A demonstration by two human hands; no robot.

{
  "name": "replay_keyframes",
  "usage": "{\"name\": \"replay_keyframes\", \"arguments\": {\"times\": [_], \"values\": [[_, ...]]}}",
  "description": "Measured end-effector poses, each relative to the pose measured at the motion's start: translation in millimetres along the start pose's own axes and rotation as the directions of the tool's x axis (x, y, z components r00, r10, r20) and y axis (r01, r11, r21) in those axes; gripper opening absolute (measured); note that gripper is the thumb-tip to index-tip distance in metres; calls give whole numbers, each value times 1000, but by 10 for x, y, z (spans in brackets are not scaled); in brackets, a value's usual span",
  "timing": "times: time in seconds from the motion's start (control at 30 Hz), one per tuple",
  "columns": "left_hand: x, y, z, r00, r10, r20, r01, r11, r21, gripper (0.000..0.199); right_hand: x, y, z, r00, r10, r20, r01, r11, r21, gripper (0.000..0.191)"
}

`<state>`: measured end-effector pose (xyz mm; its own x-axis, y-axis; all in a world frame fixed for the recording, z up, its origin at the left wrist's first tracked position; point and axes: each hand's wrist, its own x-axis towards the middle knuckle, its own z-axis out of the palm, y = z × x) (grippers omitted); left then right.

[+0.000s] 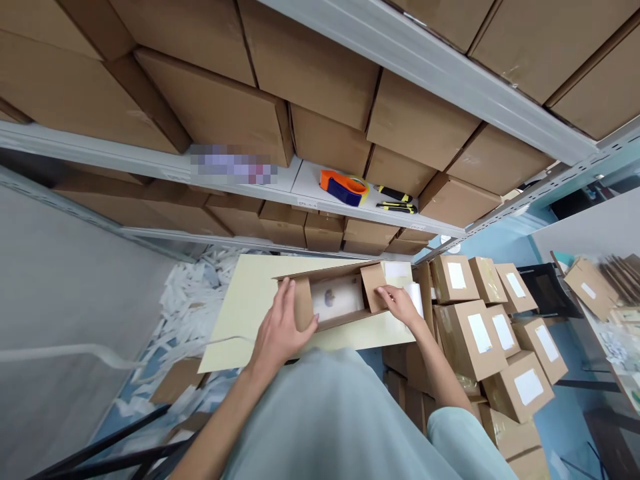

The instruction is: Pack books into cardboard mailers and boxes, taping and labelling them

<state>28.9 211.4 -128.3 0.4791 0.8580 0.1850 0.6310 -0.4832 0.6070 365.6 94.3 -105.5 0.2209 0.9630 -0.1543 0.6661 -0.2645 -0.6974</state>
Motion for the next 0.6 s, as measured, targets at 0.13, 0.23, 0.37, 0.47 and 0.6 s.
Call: {"name": "replay_keyframes", "arguments": {"times": [0.13,0.23,0.37,0.47,0.6], "values": [[181,7,89,983,-10,-183,14,1000,19,96,147,47,91,986,96,-136,-111,988,-111,61],[337,-77,179,994,-2,-111,7,999,51,83,317,116,269,942,66,-330,-142,967,-213,55],[389,-289,245,998,65,-7,-64,996,64,54,395,256,434,795,-45,-606,-90,978,-191,54],[276,-423,295,997,78,27,-79,997,18,32,344,354,444,845,-119,-521,19,981,-193,47],[140,-455,413,1000,9,-15,-11,995,-102,29,273,397,487,937,-86,-337,45,991,-129,29]]}}
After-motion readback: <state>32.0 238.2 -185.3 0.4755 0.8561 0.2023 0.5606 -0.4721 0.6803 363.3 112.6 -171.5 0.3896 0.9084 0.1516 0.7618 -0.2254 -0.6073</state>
